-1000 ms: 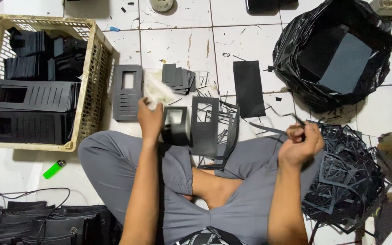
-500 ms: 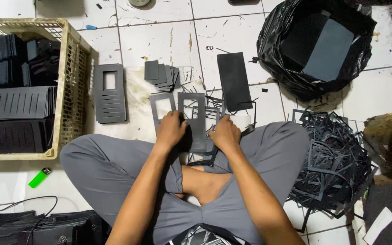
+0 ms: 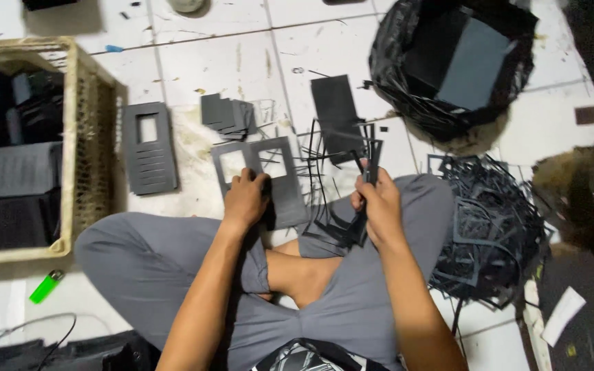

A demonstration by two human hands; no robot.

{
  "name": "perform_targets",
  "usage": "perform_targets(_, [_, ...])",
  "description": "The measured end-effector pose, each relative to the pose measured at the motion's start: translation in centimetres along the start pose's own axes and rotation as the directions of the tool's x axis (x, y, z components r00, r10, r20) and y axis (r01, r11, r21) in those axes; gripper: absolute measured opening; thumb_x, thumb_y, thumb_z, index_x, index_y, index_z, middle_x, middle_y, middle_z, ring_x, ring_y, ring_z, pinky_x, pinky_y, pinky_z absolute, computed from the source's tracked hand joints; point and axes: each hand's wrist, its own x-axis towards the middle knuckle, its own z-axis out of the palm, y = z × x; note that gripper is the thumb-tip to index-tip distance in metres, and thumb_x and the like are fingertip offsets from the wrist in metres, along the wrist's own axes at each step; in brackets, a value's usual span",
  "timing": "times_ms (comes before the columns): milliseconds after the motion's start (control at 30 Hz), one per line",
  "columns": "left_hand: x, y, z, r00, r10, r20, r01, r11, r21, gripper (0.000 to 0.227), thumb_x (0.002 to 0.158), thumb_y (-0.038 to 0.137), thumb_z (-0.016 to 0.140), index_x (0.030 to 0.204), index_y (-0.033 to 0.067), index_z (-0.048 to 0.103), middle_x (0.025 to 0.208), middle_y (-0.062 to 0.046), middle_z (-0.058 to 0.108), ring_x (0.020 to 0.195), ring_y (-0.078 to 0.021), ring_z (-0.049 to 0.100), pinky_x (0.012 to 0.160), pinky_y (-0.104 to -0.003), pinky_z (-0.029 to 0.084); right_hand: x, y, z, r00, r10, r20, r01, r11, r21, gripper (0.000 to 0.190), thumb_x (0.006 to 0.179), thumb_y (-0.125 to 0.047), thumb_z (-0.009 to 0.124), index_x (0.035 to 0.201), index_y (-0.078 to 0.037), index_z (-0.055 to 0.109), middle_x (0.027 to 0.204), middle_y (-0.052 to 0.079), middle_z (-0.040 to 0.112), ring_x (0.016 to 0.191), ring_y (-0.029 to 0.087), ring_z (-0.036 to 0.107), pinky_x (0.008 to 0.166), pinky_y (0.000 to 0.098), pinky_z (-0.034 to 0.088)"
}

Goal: Removing the inner waste material from pre-cut leather frames and stacking them.

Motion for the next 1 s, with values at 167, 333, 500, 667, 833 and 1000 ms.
perform_targets(167, [-0.1,-0.1,0.6,0.994,0.051,-0.096,-0.053,0.998,-0.015,0.047,0.085,0.024,0.077,0.130,0.0139,0.068,0.125,-0.022,0.059,0.113,-0.0484,0.064,0.087,-0.058,0.060,-1.7,-4.9,-7.4,0.989,-0.130,-0.069,0.140,0.973,0.185,0.027,0.091,0.004,0.064,0.118,0.001,0.062,0.082,0.011,0.059,0.046,0.014,0.051,0.044,0.0276,0.045])
perform_targets(333, [-0.9,0.0,0.1,0.984,0.137,-0.118,-0.141,0.990,-0.027,0.039,0.092,0.024,0.071,0.127,0.0073,0.070,0.125,-0.029,0.060,0.110,-0.0538,0.065,0.089,-0.057,0.058,-4.0,-11.3,-17.4,0.953,-0.241,-0.184,0.278,0.938,0.206,0.034,0.096,0.000,0.062,0.130,0.002,0.057,0.090,0.012,0.057,0.050,0.012,0.050,0.049,0.0267,0.046])
perform_targets(500, [-1.0,1.2,-0.2,0.987,0.082,-0.135,-0.097,0.990,-0.105,0.036,0.099,0.027,0.067,0.129,0.0077,0.071,0.128,-0.032,0.061,0.112,-0.0567,0.064,0.091,-0.060,0.055,-3.8,-9.7,-27.7,0.857,-0.287,-0.427,0.296,0.954,-0.049,0.005,0.095,-0.002,0.066,0.098,0.002,0.066,0.072,0.011,0.060,0.052,0.015,0.056,0.053,0.0222,0.045])
perform_targets(667, [-1.5,1.8,-0.8,0.945,0.174,-0.276,-0.237,0.948,-0.214,0.027,0.099,0.007,0.066,0.121,-0.0078,0.072,0.116,-0.028,0.064,0.092,-0.0385,0.065,0.081,-0.044,0.053,-4.3,-2.4,-36.9,0.607,-0.692,-0.391,-0.187,0.354,-0.917,0.052,0.091,-0.018,0.075,0.127,0.017,0.062,0.112,0.028,0.066,0.092,0.042,0.065,0.083,0.0437,0.053])
perform_targets(833, [-1.8,3.0,-1.3,0.952,0.121,-0.283,-0.199,0.943,-0.266,0.023,0.099,0.000,0.066,0.119,-0.0083,0.072,0.115,-0.026,0.064,0.093,-0.0352,0.066,0.082,-0.042,0.054,-4.7,-5.1,-30.2,0.685,-0.582,-0.440,-0.065,0.552,-0.831,0.031,0.091,-0.002,0.070,0.121,0.003,0.065,0.118,0.022,0.066,0.099,0.032,0.066,0.083,0.0416,0.058])
perform_targets(1000, [-1.1,1.8,-0.2,0.955,0.089,-0.283,-0.162,0.956,-0.246,0.025,0.098,0.004,0.066,0.119,-0.0091,0.072,0.106,-0.025,0.068,0.083,-0.0337,0.064,0.075,-0.041,0.053,-2.9,-5.9,-18.6,0.719,-0.651,-0.243,0.344,0.637,-0.690,0.020,0.086,0.005,0.067,0.106,0.002,0.069,0.110,0.014,0.067,0.091,0.025,0.066,0.080,0.0310,0.056])
